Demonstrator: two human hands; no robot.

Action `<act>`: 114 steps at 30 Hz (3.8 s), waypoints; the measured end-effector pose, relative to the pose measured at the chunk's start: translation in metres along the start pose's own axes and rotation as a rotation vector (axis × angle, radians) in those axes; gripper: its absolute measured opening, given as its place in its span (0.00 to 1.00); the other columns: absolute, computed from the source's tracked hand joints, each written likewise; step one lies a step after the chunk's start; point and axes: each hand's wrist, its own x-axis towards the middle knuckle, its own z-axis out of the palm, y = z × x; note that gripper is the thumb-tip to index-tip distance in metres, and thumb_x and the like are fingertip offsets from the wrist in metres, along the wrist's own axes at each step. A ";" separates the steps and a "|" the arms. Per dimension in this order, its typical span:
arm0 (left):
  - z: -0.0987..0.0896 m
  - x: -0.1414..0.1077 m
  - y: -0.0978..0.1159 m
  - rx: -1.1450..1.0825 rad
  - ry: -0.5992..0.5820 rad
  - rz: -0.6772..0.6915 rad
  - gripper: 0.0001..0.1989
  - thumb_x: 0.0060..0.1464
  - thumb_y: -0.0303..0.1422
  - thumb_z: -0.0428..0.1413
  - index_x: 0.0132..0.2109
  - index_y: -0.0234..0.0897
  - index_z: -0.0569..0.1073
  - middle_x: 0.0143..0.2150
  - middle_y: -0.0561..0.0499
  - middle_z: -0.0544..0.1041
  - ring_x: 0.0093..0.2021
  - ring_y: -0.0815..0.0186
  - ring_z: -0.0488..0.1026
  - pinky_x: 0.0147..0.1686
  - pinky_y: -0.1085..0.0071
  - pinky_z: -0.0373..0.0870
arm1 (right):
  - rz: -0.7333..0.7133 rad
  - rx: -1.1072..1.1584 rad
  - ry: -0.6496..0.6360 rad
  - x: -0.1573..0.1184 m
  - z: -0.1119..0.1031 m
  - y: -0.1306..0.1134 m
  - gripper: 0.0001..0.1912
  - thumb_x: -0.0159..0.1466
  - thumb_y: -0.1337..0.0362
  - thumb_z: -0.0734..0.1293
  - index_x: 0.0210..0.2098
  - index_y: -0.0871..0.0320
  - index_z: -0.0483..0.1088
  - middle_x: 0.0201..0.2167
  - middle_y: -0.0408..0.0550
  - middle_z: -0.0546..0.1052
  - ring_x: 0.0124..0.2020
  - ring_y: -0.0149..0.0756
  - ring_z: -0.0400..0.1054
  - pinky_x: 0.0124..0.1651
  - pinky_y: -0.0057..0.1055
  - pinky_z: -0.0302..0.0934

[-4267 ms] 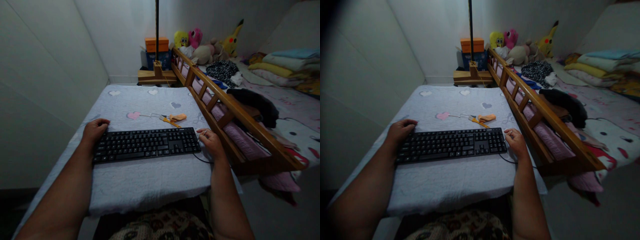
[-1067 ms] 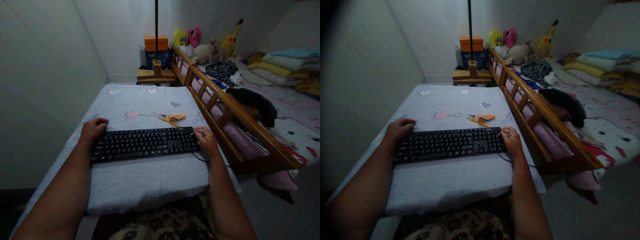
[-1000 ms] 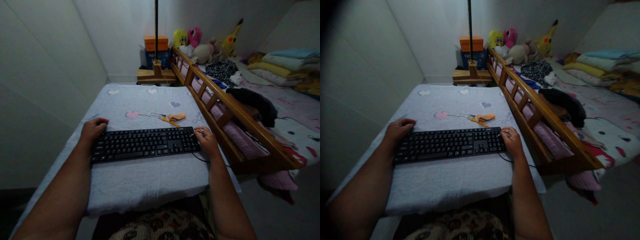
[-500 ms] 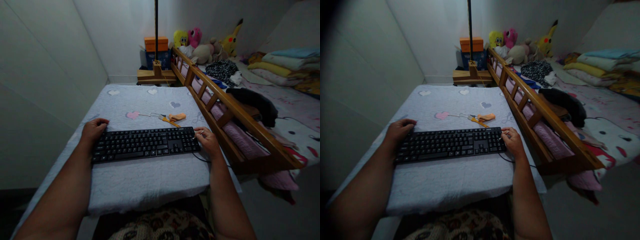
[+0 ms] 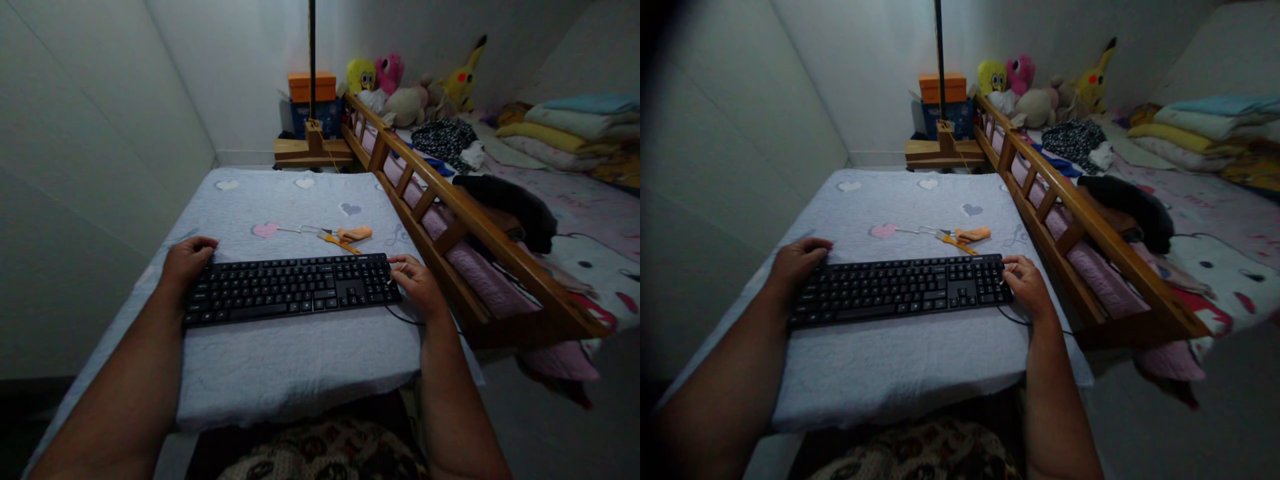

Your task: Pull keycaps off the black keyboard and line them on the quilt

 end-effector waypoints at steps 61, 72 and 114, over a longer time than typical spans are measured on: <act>0.004 0.004 -0.008 -0.043 0.020 0.022 0.24 0.41 0.39 0.53 0.45 0.34 0.80 0.39 0.48 0.80 0.39 0.58 0.74 0.50 0.60 0.72 | 0.048 0.010 0.070 0.001 -0.005 0.003 0.10 0.57 0.58 0.64 0.22 0.55 0.68 0.46 0.52 0.78 0.48 0.46 0.71 0.60 0.44 0.58; 0.005 0.003 -0.012 -0.027 0.028 0.038 0.24 0.42 0.39 0.53 0.45 0.34 0.80 0.39 0.48 0.80 0.38 0.58 0.74 0.49 0.59 0.72 | 0.018 -0.002 0.109 0.002 -0.005 0.009 0.09 0.56 0.60 0.64 0.21 0.54 0.68 0.44 0.52 0.79 0.48 0.46 0.72 0.58 0.43 0.60; 0.002 0.001 -0.003 -0.005 0.010 0.003 0.26 0.40 0.40 0.52 0.45 0.34 0.80 0.39 0.47 0.80 0.39 0.57 0.74 0.48 0.60 0.72 | -0.106 -0.078 0.204 0.009 0.004 0.018 0.11 0.64 0.58 0.64 0.31 0.55 0.76 0.39 0.52 0.80 0.45 0.43 0.74 0.55 0.42 0.64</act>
